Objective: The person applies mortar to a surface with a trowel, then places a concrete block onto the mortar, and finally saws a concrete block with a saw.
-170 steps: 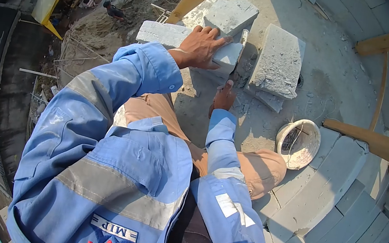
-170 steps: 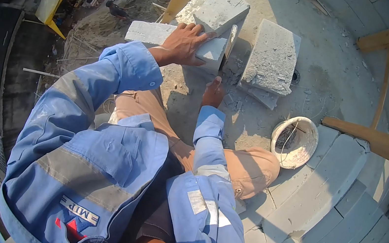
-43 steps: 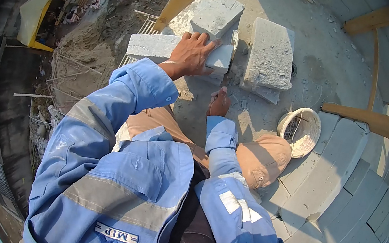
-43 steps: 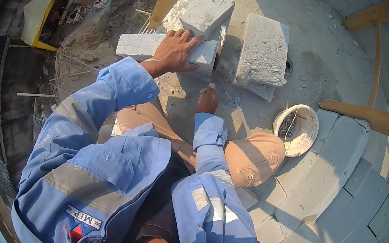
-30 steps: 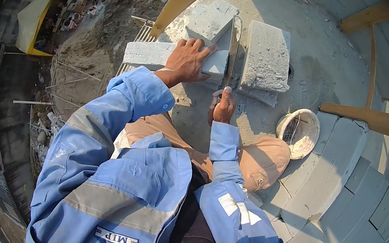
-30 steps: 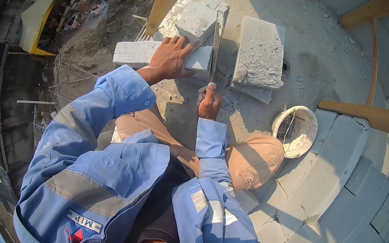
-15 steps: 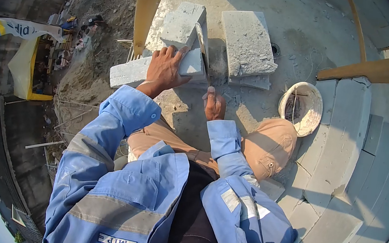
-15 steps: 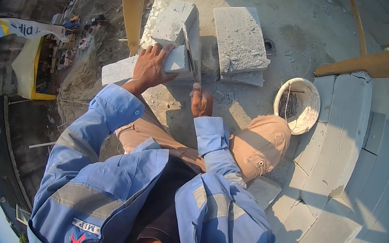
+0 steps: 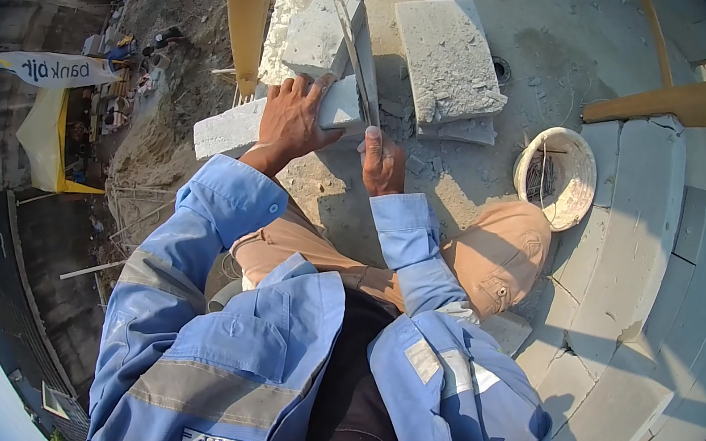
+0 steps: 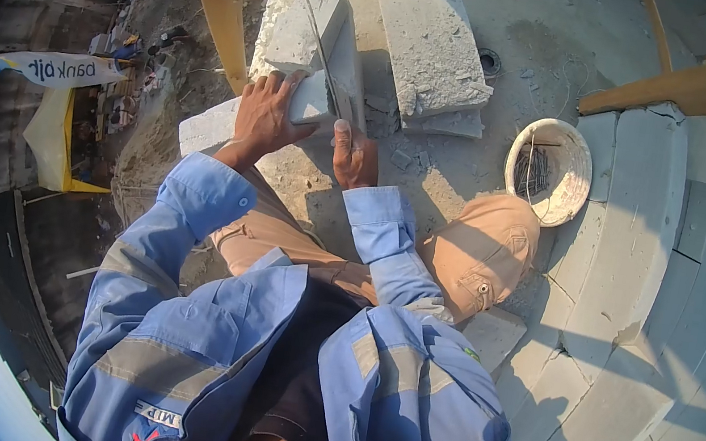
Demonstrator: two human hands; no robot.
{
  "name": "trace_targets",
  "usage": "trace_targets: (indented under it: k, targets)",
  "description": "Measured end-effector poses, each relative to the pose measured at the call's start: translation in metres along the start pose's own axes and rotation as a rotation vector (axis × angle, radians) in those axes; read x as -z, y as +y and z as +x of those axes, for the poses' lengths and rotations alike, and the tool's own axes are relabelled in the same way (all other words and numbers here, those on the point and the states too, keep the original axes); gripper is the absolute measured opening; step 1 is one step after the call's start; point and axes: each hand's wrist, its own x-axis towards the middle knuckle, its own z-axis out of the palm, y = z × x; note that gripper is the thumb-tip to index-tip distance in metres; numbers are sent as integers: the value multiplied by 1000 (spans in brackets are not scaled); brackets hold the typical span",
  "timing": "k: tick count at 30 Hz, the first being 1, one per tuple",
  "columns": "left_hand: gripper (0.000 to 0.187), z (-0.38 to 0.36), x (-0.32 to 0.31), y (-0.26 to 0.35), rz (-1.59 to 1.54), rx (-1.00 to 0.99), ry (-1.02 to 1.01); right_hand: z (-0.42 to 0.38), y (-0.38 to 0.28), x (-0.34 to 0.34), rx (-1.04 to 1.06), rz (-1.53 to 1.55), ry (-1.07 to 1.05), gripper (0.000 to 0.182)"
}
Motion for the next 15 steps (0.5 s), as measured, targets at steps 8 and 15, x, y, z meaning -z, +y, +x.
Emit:
trace_targets:
  k: [8, 15]
  targets:
    - [93, 0, 2, 3, 33, -39, 11, -29, 79, 18, -273, -210, -99, 72]
    - [90, 2, -3, 0, 25, -39, 52, -8, 1, 10, -170, -21, -35, 74]
